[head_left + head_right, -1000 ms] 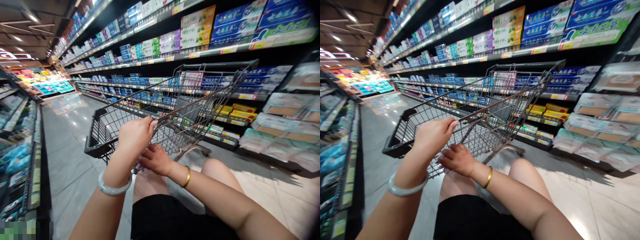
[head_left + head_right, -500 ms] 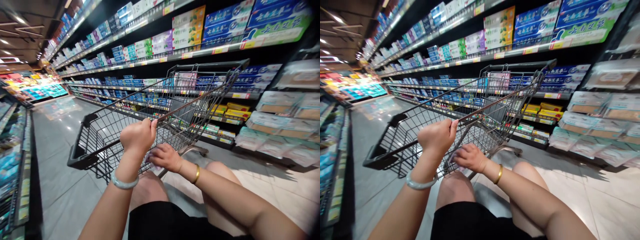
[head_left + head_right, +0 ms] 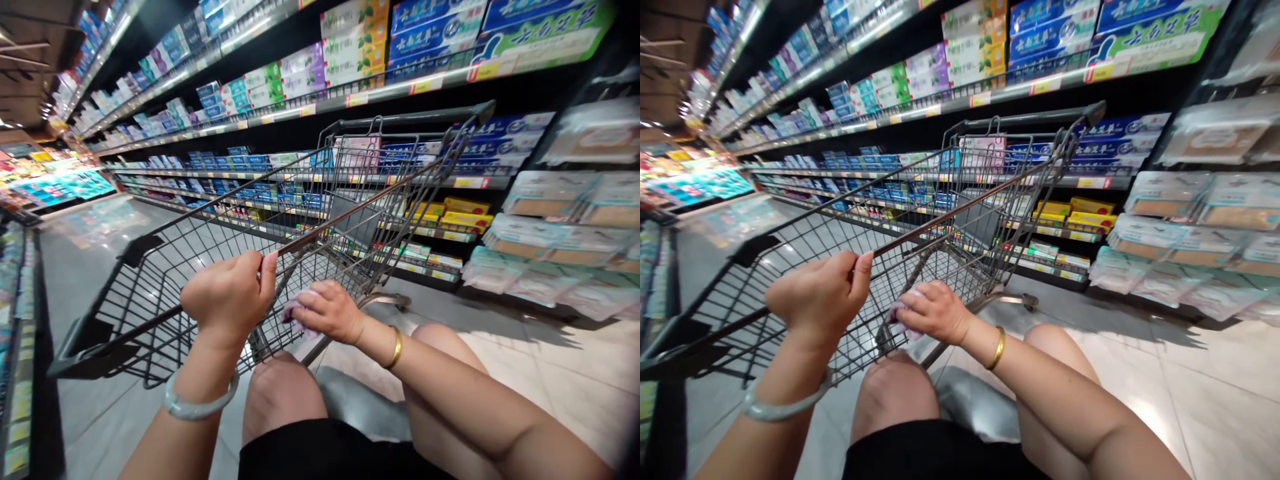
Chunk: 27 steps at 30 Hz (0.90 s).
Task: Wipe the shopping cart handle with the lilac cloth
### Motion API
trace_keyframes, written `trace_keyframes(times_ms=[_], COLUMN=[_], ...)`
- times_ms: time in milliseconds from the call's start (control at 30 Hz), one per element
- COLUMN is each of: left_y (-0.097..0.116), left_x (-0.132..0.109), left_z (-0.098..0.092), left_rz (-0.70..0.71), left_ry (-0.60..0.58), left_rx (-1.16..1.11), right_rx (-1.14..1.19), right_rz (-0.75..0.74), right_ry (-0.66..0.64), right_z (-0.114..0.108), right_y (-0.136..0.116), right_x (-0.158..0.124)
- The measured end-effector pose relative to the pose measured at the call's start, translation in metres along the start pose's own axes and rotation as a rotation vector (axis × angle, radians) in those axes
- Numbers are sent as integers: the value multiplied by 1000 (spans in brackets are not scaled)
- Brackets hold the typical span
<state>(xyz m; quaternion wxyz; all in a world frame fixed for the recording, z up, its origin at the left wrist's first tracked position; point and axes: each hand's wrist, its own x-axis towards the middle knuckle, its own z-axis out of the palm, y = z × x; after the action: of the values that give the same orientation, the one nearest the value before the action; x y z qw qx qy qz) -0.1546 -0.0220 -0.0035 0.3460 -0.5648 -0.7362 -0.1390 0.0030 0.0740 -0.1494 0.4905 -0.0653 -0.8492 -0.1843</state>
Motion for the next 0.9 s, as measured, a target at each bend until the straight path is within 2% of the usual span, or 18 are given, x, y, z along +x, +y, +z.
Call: trace_keyframes(times_ms=[100,233,300,467,567,700,767,900], left_y=[-6,-15,-18,-28,-35,-41,-39,-33], left_x=[-1,-4,-7,-13,-16,-14,-11,-4], left_z=[2,2,-1,-5,-1,5,7,11], left_rz=[15,30,22,29,97,203,239,290], left_ry=[16,42,48,50,153,347,394,457], left_rx=[20,41,40,1,-41,-105,-133,-178], right_rx=[0,-41,-54,8,-4,-85,-106,-110], right_rz=[-66,42,48,-151,-117,82,77,-110], right_ry=[-7,45,56,53,126,241,207,35], right_z=[2,0,1,-4,-23,-46,-48,-46], right_y=[-2,6,4,-12,-8,1,-3,-10], right_x=[-5,8,12,16,32,53,51,40])
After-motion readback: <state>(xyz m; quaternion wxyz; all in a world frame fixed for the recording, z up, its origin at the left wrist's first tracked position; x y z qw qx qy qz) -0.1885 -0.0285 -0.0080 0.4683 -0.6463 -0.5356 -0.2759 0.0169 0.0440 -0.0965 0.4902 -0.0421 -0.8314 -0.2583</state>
